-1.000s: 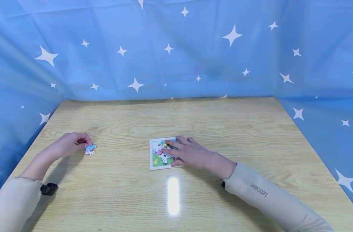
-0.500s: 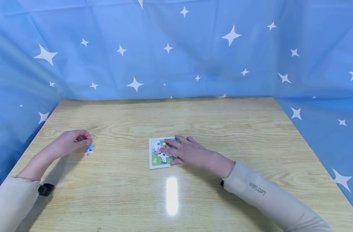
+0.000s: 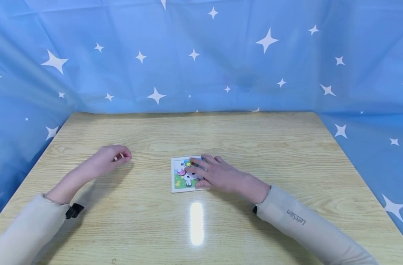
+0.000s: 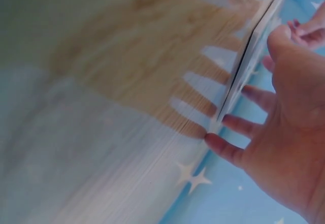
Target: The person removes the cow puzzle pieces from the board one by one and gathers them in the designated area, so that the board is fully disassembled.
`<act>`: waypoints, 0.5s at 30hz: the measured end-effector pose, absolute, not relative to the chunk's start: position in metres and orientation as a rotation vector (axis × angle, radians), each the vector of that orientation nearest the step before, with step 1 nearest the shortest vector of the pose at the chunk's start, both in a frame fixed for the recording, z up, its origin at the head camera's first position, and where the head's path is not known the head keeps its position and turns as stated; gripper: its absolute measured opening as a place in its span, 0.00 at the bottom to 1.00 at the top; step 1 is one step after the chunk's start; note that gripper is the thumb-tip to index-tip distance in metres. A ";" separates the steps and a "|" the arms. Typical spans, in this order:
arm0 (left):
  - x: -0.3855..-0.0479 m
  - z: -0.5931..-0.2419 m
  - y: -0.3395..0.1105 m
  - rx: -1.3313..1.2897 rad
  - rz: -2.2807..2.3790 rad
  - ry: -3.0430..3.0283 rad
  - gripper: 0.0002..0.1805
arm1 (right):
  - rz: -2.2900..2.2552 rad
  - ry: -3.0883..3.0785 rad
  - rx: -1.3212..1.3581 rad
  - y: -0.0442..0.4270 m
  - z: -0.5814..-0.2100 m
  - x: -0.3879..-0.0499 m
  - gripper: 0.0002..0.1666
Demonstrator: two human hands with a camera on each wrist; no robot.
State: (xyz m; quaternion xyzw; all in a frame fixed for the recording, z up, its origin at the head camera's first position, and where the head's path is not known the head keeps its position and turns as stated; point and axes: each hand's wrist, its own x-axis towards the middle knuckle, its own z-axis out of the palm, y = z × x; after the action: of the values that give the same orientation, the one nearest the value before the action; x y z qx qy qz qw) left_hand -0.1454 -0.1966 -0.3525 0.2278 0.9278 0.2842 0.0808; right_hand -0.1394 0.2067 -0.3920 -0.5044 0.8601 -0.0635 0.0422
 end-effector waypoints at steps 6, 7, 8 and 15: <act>-0.150 -0.357 -0.179 0.803 0.822 2.746 0.03 | -0.221 2.630 -1.384 0.201 -0.382 -0.139 0.38; -0.151 -0.358 -0.176 0.820 0.822 2.743 0.03 | -0.231 2.631 -1.363 0.201 -0.381 -0.139 0.39; -0.151 -0.359 -0.173 0.836 0.827 2.737 0.03 | -0.249 2.636 -1.354 0.202 -0.382 -0.140 0.39; -0.152 -0.360 -0.153 0.867 0.864 2.685 0.02 | -0.387 2.666 -1.291 0.221 -0.420 -0.159 0.52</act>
State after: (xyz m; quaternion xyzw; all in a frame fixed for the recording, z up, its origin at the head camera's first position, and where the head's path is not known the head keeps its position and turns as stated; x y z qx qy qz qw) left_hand -0.1519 -0.1530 -0.3602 0.2925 0.9058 0.2914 0.0953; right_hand -0.1589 0.2214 -0.4198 -0.4308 0.8898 -0.1292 0.0772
